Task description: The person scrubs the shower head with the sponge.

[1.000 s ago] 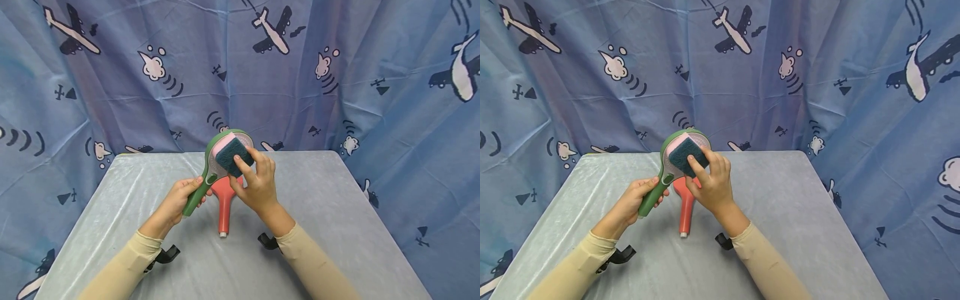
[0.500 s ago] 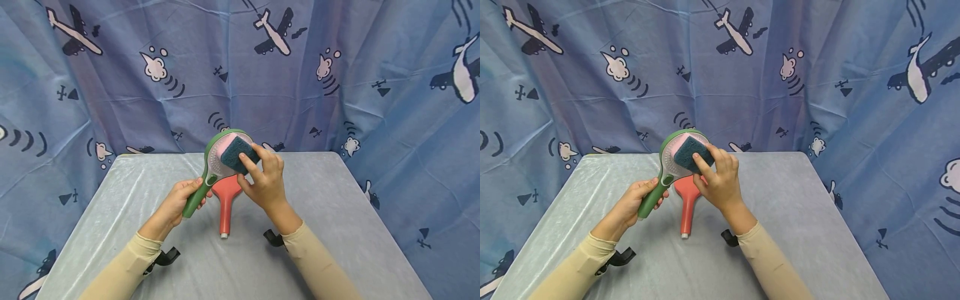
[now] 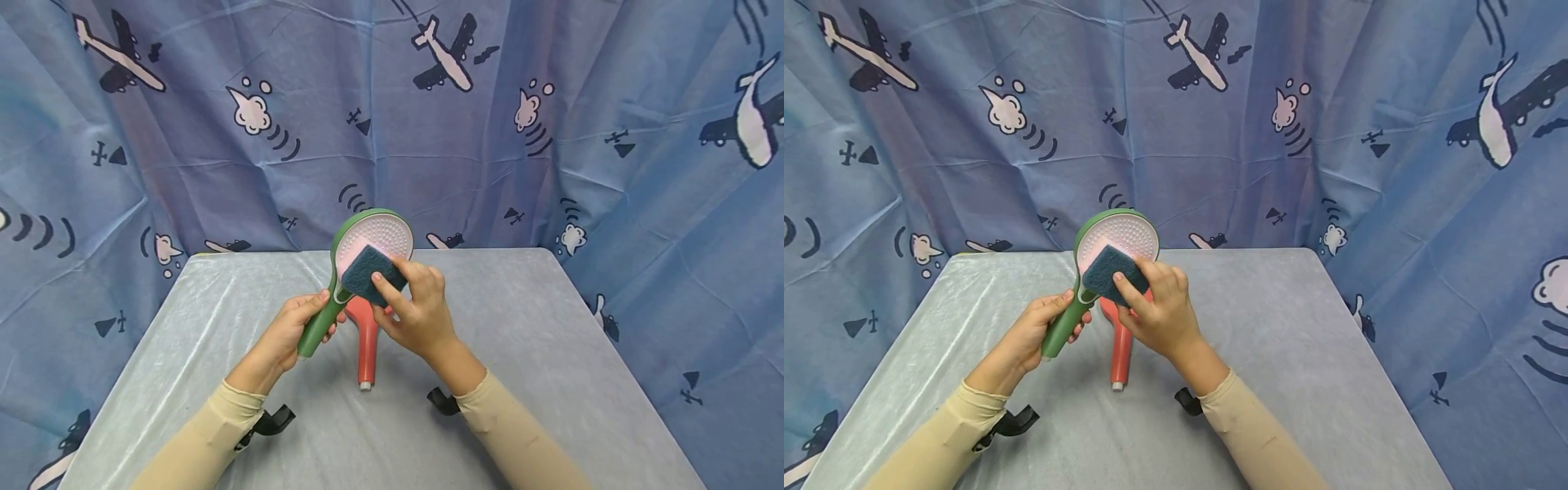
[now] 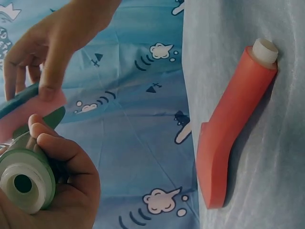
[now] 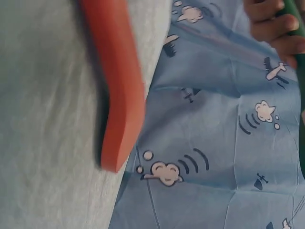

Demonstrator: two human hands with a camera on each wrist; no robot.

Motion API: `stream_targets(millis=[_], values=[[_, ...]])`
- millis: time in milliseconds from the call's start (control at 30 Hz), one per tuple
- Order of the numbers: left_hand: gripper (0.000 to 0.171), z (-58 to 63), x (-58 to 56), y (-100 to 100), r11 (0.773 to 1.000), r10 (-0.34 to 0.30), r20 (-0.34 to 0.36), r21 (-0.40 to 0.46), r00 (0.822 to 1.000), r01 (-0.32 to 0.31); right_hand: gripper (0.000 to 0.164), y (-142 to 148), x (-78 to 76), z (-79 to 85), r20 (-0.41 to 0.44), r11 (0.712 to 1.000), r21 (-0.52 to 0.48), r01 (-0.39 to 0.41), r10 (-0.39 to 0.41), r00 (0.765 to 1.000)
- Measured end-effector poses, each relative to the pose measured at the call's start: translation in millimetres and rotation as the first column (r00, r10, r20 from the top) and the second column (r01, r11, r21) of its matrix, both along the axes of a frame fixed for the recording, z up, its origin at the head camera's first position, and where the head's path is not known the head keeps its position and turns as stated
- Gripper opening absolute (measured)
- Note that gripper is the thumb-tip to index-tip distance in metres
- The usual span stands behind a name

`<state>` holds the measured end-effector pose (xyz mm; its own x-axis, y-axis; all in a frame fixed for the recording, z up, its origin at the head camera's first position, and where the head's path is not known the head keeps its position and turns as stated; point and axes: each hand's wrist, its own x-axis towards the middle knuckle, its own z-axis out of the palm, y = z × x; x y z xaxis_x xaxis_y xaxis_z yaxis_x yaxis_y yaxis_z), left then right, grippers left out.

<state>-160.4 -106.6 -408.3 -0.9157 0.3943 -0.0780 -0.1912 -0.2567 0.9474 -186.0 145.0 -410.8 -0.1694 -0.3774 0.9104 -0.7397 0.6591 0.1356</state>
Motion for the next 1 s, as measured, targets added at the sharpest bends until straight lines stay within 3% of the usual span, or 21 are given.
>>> stream_targets(millis=[133, 300, 533, 600, 800, 900, 1000], values=[[0.032, -1.2, -0.4, 0, 1.0, -0.004, 0.008, 0.006, 1.0, 0.004, 0.057, 9, -3.5, 2.3, -0.049, 0.997, 0.066, 0.029, -0.025, 0.998], [0.031, -1.3, 0.1, 0, 1.0, -0.005, 0.018, 0.014, 1.0, 0.005, 0.051, 20, -10.3, 13.5, -0.021, 0.997, -0.045, 0.066, -0.067, 0.998], [0.03, -0.9, 1.4, -1, 0.999, -0.01, 0.026, 0.039, 1.0, 0.009, 0.054, 24, -9.6, 18.3, 0.074, 0.969, -0.209, 0.131, -0.118, 0.99], [0.03, -1.2, 1.5, 0, 0.999, -0.009, 0.024, 0.046, 1.0, 0.008, 0.054, 23, -6.6, 14.2, 0.067, 0.976, -0.187, 0.111, -0.1, 0.993], [0.03, -0.5, 1.2, 2, 0.998, -0.018, 0.016, 0.06, 1.0, 0.017, 0.052, 13, 1.9, -3.5, -0.027, 1.0, 0.008, 0.013, -0.013, 1.0], [0.031, 1.5, 1.4, 1, 0.999, -0.016, 0.017, 0.049, 1.0, 0.015, 0.053, 13, 1.3, -2.1, -0.075, 0.997, 0.074, 0.014, -0.008, 0.997], [0.031, 4.5, 0.9, -1, 0.999, -0.001, 0.012, 0.037, 1.0, 0.001, 0.053, 17, -4.4, 6.9, -0.093, 0.996, 0.068, 0.05, -0.043, 0.995]])
